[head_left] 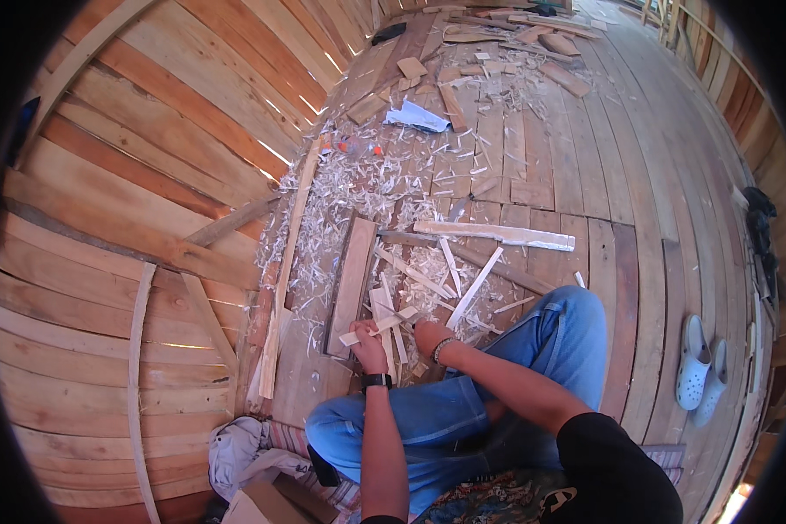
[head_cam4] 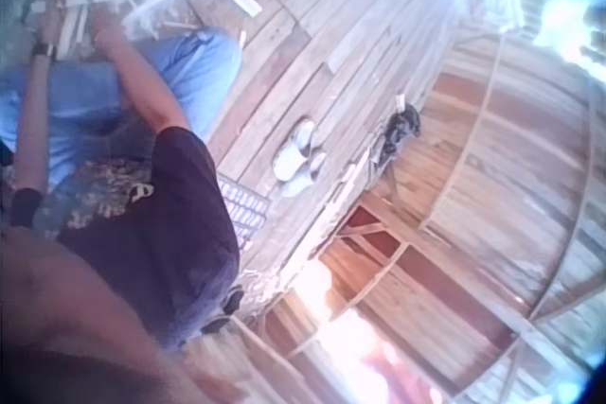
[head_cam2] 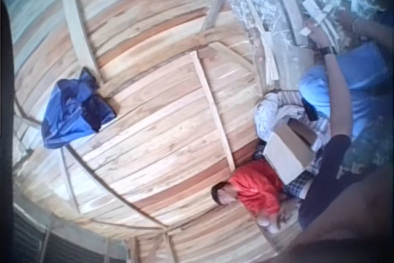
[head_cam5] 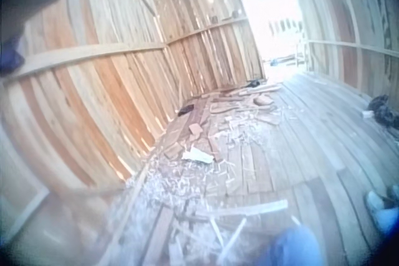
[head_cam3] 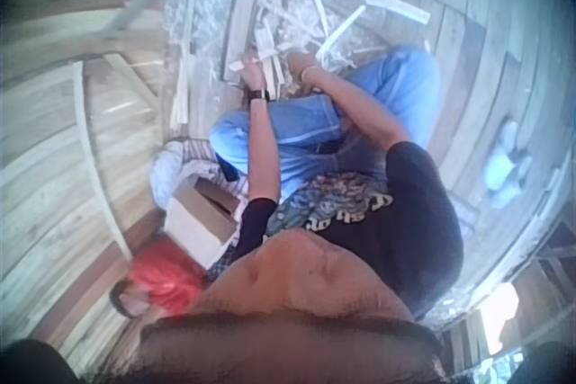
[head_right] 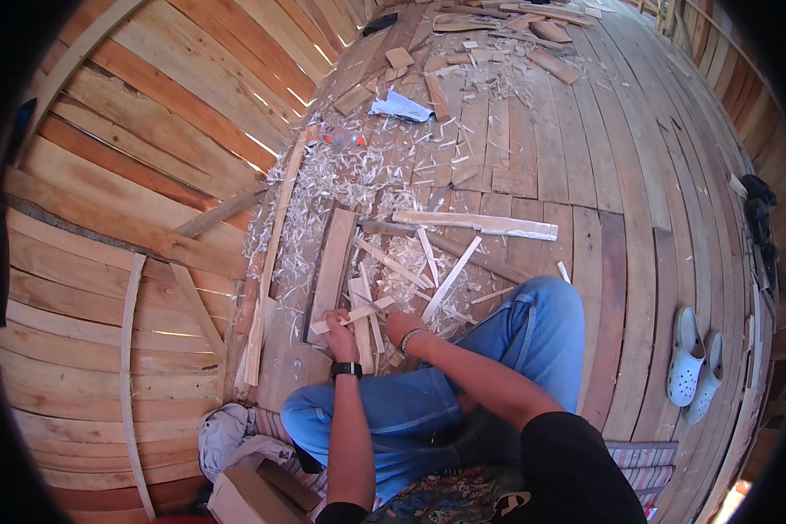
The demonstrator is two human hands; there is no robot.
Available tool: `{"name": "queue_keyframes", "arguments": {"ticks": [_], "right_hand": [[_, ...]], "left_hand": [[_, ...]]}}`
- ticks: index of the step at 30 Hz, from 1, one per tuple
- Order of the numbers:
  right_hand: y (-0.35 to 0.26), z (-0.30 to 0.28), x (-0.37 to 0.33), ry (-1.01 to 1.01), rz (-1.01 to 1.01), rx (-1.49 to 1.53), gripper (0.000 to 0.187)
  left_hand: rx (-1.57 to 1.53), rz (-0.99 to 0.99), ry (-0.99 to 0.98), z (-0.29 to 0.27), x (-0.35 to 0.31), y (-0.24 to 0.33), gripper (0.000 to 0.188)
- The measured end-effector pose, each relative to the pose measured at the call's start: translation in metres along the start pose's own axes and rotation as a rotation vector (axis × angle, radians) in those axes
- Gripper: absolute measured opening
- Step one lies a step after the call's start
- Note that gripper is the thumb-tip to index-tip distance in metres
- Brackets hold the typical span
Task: The person whittles a thin piece of wood using a small knife, shaving off thin strips from the edges.
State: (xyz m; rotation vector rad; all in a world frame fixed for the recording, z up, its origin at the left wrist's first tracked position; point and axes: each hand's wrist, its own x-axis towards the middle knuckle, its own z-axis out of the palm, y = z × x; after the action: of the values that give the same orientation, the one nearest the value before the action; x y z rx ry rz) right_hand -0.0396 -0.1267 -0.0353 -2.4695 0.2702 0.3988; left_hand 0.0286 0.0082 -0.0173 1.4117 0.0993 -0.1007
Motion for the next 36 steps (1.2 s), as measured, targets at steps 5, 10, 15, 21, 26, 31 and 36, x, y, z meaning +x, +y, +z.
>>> {"name": "queue_keyframes", "arguments": {"ticks": [5, 10, 15, 21, 26, 31, 36], "right_hand": [[0.027, 0.020, 0.013, 0.025, 0.152, 0.094, 0.023], [0.029, 0.038, 0.010, 0.001, 0.064, 0.063, 0.025], [0.026, 0.033, 0.025, 0.013, 0.058, 0.052, 0.025], [0.003, 0.010, 0.006, 0.004, 0.006, -0.008, 0.025], [0.036, 0.032, 0.019, 0.029, 0.101, 0.014, 0.024], [0.025, 0.030, 0.012, 0.033, 0.123, 0.110, 0.025], [0.002, 0.007, 0.001, 0.030, -0.036, -0.021, 0.023]], "left_hand": [[0.046, 0.002, 0.020, 0.013, -0.006, -0.003, 0.014], [0.018, 0.017, -0.018, 0.006, -0.009, -0.003, 0.014], [-0.003, 0.031, -0.010, 0.009, -0.003, -0.001, 0.014], [0.002, -0.002, 0.018, -0.004, 0.000, -0.003, 0.015], [0.016, 0.030, 0.007, 0.017, -0.007, -0.005, 0.012], [0.009, 0.046, 0.018, 0.004, -0.003, -0.008, 0.014], [0.015, 0.043, 0.022, 0.004, -0.001, -0.009, 0.017]]}}
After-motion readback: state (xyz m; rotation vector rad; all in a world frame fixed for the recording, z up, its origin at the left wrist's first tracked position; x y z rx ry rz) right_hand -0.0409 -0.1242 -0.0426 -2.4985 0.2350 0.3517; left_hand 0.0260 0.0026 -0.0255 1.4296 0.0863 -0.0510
